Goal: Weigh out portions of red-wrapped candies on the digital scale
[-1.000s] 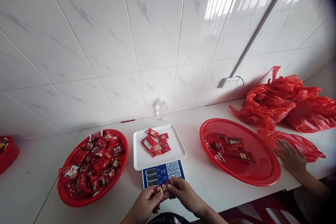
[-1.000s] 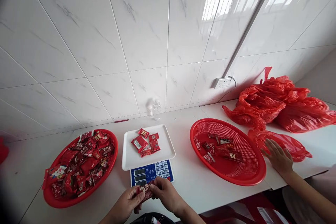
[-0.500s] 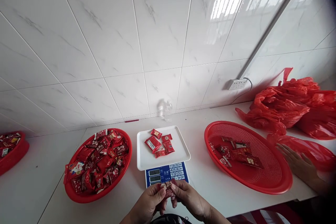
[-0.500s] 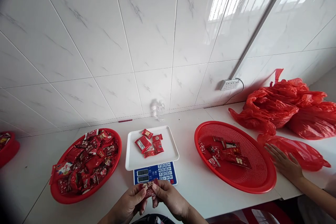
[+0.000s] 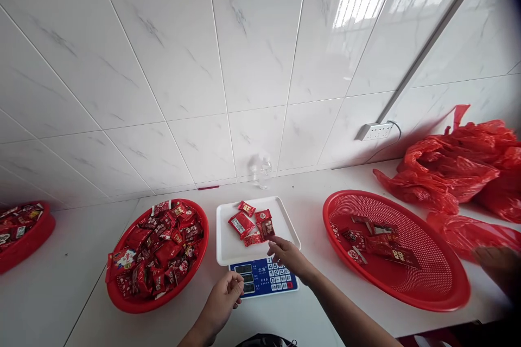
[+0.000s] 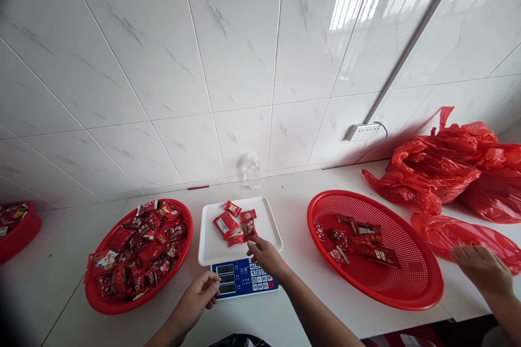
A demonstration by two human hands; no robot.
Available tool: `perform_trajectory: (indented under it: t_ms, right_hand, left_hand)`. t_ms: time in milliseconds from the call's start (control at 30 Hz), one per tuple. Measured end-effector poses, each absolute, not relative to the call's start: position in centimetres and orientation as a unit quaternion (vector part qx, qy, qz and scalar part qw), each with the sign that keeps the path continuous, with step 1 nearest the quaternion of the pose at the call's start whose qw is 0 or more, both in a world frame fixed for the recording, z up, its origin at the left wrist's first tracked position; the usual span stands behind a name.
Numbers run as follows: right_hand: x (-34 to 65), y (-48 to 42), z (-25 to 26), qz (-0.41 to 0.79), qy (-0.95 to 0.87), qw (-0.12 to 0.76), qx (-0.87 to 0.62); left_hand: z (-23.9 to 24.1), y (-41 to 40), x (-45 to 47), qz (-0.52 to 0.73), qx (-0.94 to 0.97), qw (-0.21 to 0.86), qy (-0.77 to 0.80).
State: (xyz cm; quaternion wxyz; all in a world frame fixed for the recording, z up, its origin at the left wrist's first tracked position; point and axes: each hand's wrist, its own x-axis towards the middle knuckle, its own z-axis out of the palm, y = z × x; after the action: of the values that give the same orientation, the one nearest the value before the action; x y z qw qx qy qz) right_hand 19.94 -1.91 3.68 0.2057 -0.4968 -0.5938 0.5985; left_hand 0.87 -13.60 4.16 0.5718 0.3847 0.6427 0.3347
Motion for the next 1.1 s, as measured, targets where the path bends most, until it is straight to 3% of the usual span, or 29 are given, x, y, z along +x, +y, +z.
perform_trajectory:
  t_ms: [200, 400, 600, 733, 833, 1100]
  right_hand:
    - [19.0, -0.9, 3.5, 0.3, -0.799, 0.102, -0.511]
    - [18.4, 0.1, 2.0, 0.282, -0.831, -0.017, -0.479]
    - [18.6, 1.1, 2.1, 0.247, -0.822, 0.031, -0.512]
    - [17.8, 2.1, 2.1, 0.25, -0.797, -0.02, -0.55]
    - [17.0, 2.3, 1.9, 0.266, -0.825, -0.034, -0.498]
    - [17.8, 0.5, 2.0, 0.292, -0.838, 0.052, -0.458]
  left_hand:
    - [3.7, -13.6, -2.3, 0.309, 0.496, 0.371, 0.722]
    - [2.1, -12.8, -7.5, 0.279, 0.56, 0.168, 0.762]
    - [1.3, -12.5, -10.3, 0.234, 0.553, 0.128, 0.789]
    - [1.0, -12.5, -10.7, 0.194, 0.556, 0.124, 0.798]
    - [0.6, -12.5, -11.0, 0.165, 0.56, 0.122, 0.803]
    - [-0.7, -13.6, -13.9, 0.101, 0.51, 0.096, 0.849]
